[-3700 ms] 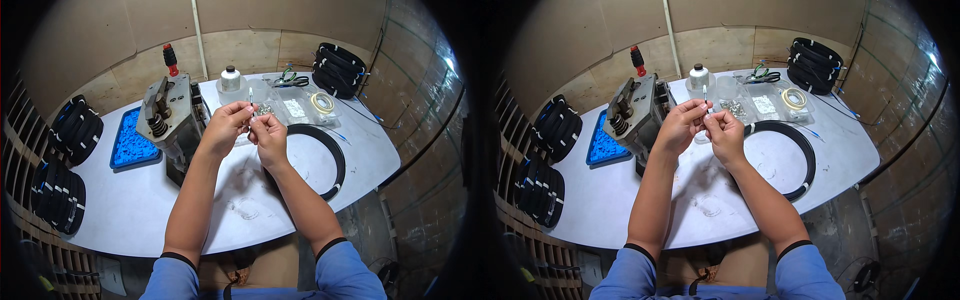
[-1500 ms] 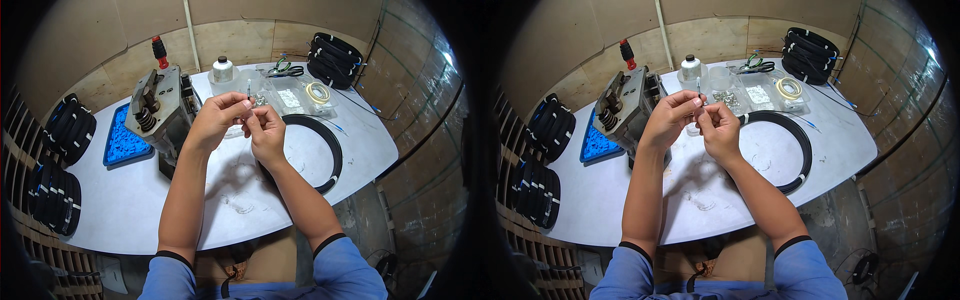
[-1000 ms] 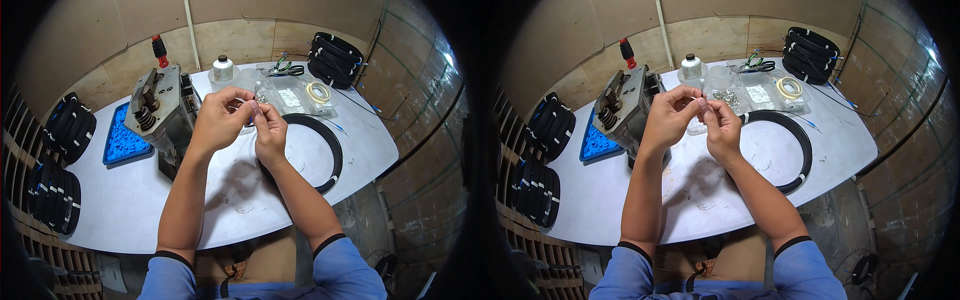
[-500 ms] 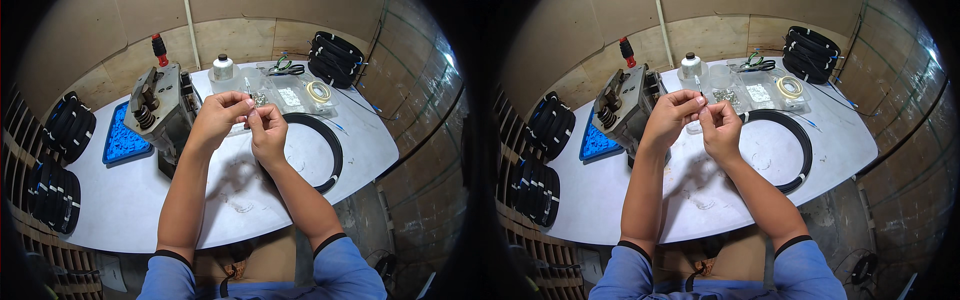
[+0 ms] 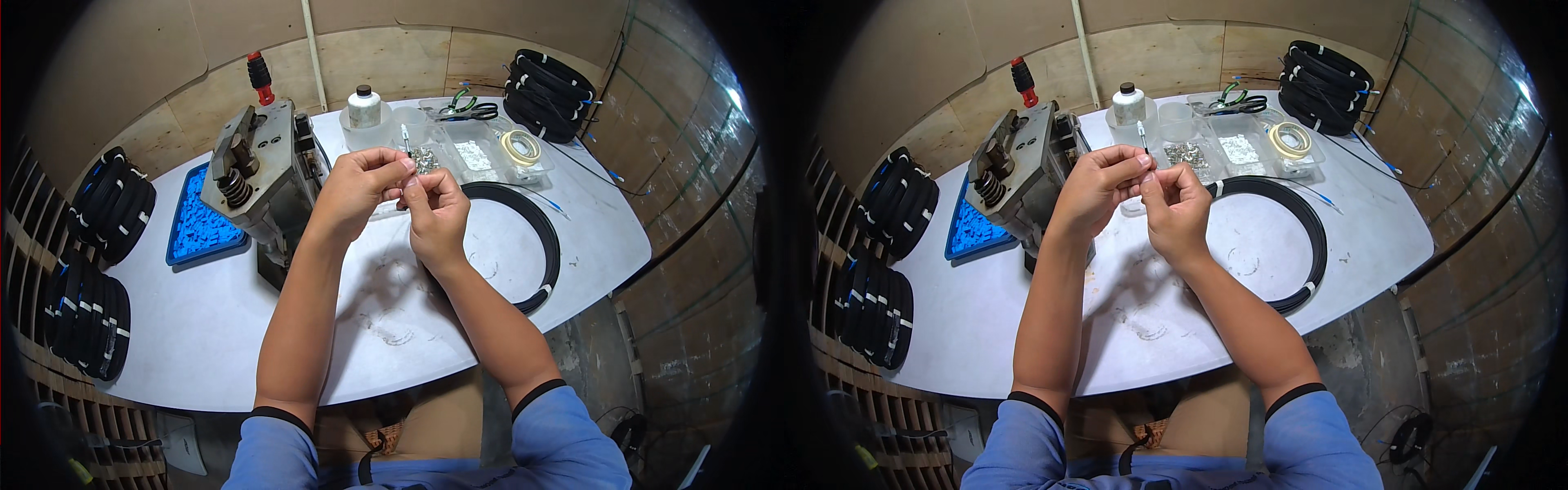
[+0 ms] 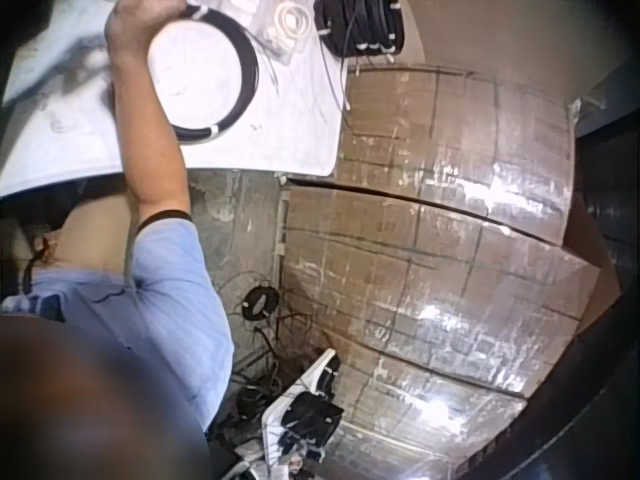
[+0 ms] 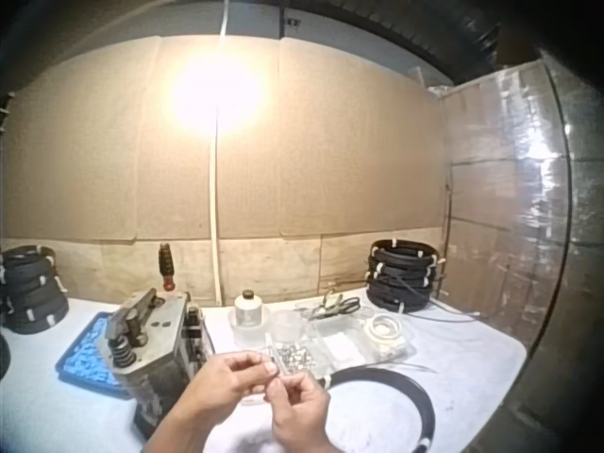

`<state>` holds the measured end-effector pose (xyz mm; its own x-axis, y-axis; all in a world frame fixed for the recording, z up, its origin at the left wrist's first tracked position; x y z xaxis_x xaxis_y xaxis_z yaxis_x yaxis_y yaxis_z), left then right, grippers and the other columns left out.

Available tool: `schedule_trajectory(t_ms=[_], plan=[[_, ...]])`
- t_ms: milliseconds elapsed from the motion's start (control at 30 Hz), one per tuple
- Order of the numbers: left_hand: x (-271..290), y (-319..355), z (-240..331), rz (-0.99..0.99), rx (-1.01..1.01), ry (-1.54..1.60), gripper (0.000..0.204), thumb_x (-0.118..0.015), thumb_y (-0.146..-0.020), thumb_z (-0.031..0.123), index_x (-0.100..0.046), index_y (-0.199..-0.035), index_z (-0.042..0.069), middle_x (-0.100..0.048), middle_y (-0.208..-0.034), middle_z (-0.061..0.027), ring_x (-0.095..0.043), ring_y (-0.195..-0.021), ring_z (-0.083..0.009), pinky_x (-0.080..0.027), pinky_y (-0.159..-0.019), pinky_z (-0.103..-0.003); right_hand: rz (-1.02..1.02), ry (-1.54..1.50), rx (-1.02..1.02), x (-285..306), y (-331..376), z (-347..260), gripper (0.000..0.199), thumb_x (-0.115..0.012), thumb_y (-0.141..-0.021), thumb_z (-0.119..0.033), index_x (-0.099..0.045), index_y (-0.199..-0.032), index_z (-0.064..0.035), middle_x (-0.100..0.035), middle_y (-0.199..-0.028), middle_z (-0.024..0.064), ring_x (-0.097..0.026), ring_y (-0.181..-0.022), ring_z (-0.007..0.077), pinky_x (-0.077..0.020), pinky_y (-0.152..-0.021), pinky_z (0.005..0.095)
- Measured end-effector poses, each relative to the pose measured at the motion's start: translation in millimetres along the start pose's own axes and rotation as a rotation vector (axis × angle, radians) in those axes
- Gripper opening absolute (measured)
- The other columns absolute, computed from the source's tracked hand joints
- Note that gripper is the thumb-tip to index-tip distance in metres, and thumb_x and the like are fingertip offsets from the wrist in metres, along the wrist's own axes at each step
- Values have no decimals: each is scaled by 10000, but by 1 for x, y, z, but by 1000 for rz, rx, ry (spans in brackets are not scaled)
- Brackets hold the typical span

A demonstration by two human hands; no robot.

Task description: Assembling an electrical wire connector by inserting wires into a blue housing and using a press machine at a workbench.

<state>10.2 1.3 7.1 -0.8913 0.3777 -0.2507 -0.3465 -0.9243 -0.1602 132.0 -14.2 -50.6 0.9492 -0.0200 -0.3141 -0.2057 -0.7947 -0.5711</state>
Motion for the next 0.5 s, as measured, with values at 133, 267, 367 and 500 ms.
schedule_trajectory(t_ms=[133,267,367,500], plan=[[0,-1,-3,16,30,35,121,-648,-878,115,-647,-923,3,-655,-869,-57,-605,-764,-100,-506,-719,-237,28,-10,6,-3,1,-3,150,-636,-891,-73,-528,-790,-52,-564,-684,-37,-468,-597,-8,-389,-528,165],[0,-1,-2,21,43,50,113,-638,-884,105,-645,-918,-3,-653,-869,-62,-606,-760,-97,-511,-707,-228,38,31,10,0,1,-1,163,-643,-887,-79,-525,-777,-53,-565,-685,-37,-468,-588,-9,-386,-521,165],[3,-1,-2,24,49,50,111,-634,-886,101,-642,-916,-6,-652,-870,-65,-607,-756,-95,-514,-702,-224,42,24,-9,-3,3,1,165,-649,-884,-86,-529,-777,-53,-567,-686,-37,-467,-585,-10,-384,-516,165],[1,-2,-3,8,53,67,107,-630,-888,99,-637,-920,-3,-649,-869,-62,-606,-748,-92,-518,-698,-225,50,30,-5,-1,2,-1,161,-650,-884,-86,-533,-779,-51,-565,-683,-38,-464,-584,-11,-381,-513,166]])
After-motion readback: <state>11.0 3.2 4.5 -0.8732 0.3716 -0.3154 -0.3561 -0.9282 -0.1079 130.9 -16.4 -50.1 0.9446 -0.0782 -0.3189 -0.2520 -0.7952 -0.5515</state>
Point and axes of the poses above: each hand's wrist, its own y-axis away from the middle knuckle, its own x-axis out of the back of the hand, z = x × y, the point moved 1 cm from there along -y, towards the middle knuckle
